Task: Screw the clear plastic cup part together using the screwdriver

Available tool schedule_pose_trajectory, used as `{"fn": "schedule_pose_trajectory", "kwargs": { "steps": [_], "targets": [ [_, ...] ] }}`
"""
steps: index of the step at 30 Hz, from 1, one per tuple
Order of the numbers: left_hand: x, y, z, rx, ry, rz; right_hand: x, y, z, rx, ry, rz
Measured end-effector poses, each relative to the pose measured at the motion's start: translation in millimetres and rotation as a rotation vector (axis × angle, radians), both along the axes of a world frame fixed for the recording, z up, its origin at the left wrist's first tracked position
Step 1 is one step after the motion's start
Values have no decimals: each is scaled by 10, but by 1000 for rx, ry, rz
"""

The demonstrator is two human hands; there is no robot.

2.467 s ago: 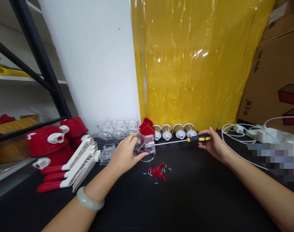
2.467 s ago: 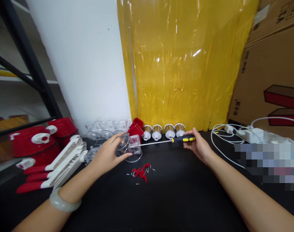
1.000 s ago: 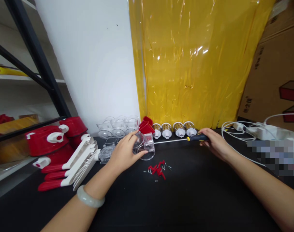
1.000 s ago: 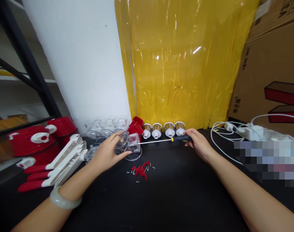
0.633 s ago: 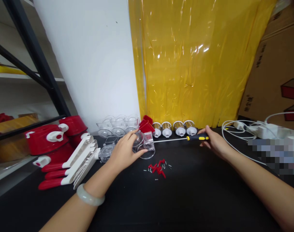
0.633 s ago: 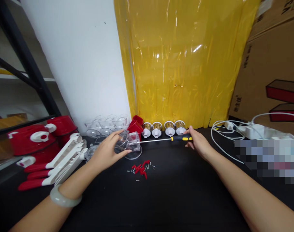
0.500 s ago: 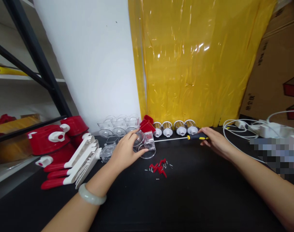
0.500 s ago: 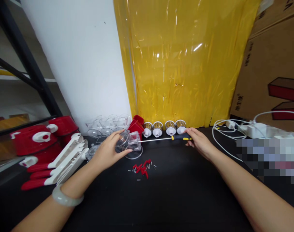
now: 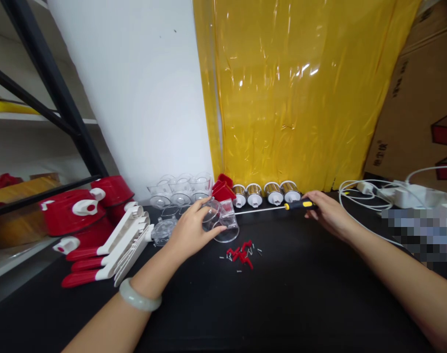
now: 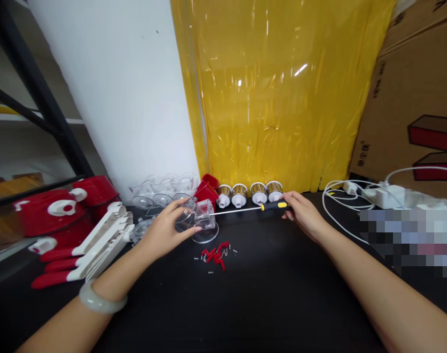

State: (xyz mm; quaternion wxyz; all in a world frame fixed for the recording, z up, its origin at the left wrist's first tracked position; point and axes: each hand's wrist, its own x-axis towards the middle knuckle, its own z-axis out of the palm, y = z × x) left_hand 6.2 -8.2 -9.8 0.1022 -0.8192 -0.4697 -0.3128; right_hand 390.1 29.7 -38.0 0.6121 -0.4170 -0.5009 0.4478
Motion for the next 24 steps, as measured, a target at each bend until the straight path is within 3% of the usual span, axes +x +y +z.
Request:
{"fn": "schedule_pose_trajectory", "kwargs": {
  "steps": [6, 13, 19, 24],
  "targets": [
    [15, -9, -6, 7, -11, -5, 31, -65, 71, 8, 231, 148],
    [22, -2, -7, -26, -77, -8, -15, -44, 52, 26, 74, 23],
    [16, 10, -23, -29, -100, -17, -5, -76, 99, 0, 221, 132],
    [13, 11, -22, -27, -91, -18, -26, -52, 80, -25, 56, 14]
  ]
}}
